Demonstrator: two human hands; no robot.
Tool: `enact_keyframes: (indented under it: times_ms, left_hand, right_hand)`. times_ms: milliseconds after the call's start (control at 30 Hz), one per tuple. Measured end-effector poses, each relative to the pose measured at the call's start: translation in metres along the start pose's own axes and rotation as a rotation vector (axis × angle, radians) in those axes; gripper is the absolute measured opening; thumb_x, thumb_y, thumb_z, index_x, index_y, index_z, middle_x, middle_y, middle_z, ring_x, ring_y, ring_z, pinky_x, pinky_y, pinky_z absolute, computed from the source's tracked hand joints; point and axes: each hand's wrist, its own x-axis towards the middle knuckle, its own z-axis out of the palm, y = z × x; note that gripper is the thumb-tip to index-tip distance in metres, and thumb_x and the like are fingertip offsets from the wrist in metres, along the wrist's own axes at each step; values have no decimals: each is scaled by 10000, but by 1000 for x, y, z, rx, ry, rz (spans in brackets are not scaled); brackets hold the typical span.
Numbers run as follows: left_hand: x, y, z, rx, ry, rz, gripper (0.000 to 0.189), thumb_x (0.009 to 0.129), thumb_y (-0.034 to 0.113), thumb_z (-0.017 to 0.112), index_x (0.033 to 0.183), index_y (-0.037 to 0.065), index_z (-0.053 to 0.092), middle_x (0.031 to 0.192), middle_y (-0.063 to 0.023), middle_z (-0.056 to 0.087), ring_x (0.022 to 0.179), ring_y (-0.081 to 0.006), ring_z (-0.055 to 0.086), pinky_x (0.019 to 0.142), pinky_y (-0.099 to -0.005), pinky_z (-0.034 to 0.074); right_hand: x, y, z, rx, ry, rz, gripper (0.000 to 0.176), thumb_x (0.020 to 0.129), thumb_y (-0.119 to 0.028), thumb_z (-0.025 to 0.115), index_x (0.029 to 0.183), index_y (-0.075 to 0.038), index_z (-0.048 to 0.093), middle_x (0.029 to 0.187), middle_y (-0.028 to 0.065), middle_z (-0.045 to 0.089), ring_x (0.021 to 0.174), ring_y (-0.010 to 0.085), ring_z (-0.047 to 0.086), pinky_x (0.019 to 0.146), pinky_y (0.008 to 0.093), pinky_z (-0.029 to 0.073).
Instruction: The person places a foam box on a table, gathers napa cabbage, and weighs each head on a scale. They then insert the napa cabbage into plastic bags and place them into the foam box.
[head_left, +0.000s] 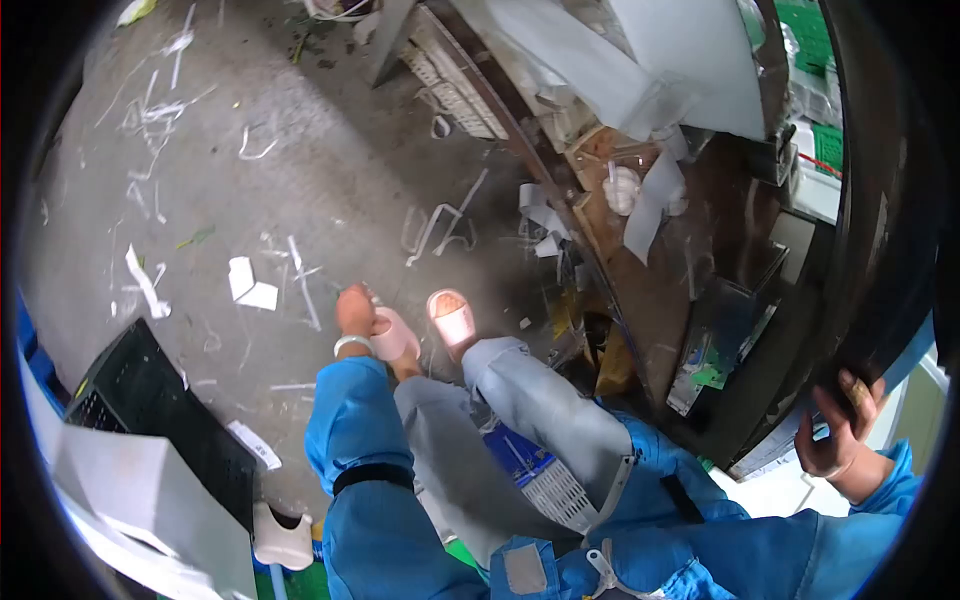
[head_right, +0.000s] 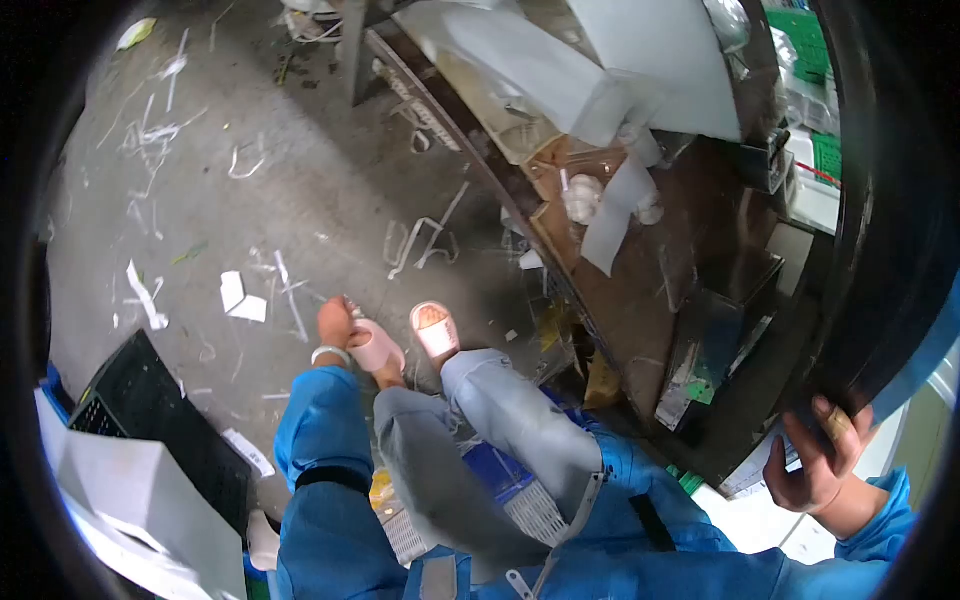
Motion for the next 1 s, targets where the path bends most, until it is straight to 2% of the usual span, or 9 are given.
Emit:
enact_keyframes:
  times_ms: [67,167,333,433,500,600,800,900,1000]
  left_hand:
    - [1,28,-6,-47,182,-83,242,865,263,627,938,36,667,884,-218,645,886,-392,624,777,-454,502]
    - [-8,136,-64,-479,702,200,152,928,124,542,877,-17,567,854,-250,617,775,-421,579,679,-468,453]
    - [-71,311,-197,-723,1069,676,234,936,90,483,1080,-36,619,1136,-188,562,1043,-315,560,920,-393,440]
    - [-55,393,-236,-708,954,810,360,848,61,557,1196,-29,581,1260,-195,494,1204,-345,462,1029,-430,361]
    - [-6,437,-230,-88,960,811,413,782,146,667,1174,25,618,1347,-178,457,1234,-352,445,1004,-453,392]
    - [22,461,-227,270,293,582,645,778,117,648,1387,102,436,1343,-193,455,1198,-316,505,928,-451,457]
    - [56,448,-190,17,246,566,344,786,122,593,1125,63,587,1136,-157,611,925,-339,648,759,-421,531]
    - [84,431,-122,-133,638,731,157,775,80,568,912,51,639,951,-136,664,824,-333,656,725,-423,532]
    - [7,438,-190,-215,534,661,179,775,65,569,929,45,657,925,-158,658,825,-328,650,740,-424,527]
  right_hand:
    - [0,1,4,37,32,-6,417,516,-13,644,931,4,679,1170,215,530,1045,461,512,864,522,396]
    - [0,2,2,83,3,-17,388,509,-32,651,894,-9,690,1124,206,557,1027,456,524,843,522,408]
    - [22,2,-2,168,5,-50,386,492,-156,688,852,-17,704,987,174,633,906,397,595,822,514,419]
    - [30,2,-3,196,30,-61,351,537,-172,673,856,-29,711,961,144,671,912,303,626,825,492,409]
    - [28,3,-6,179,1,-90,358,544,-197,659,856,-32,711,967,145,685,928,259,632,812,479,400]
    - [28,4,-8,208,-18,-95,347,546,-206,648,841,-35,714,967,111,698,928,189,642,721,465,435]
    - [21,9,1,326,53,-111,283,609,-210,646,815,-25,703,916,130,684,886,325,651,791,491,467]
    - [21,11,5,368,77,-112,293,605,-207,645,819,-16,703,902,135,676,879,342,647,809,492,464]
    - [19,12,7,381,82,-119,298,598,-204,643,818,-11,700,907,140,672,881,348,642,816,480,466]
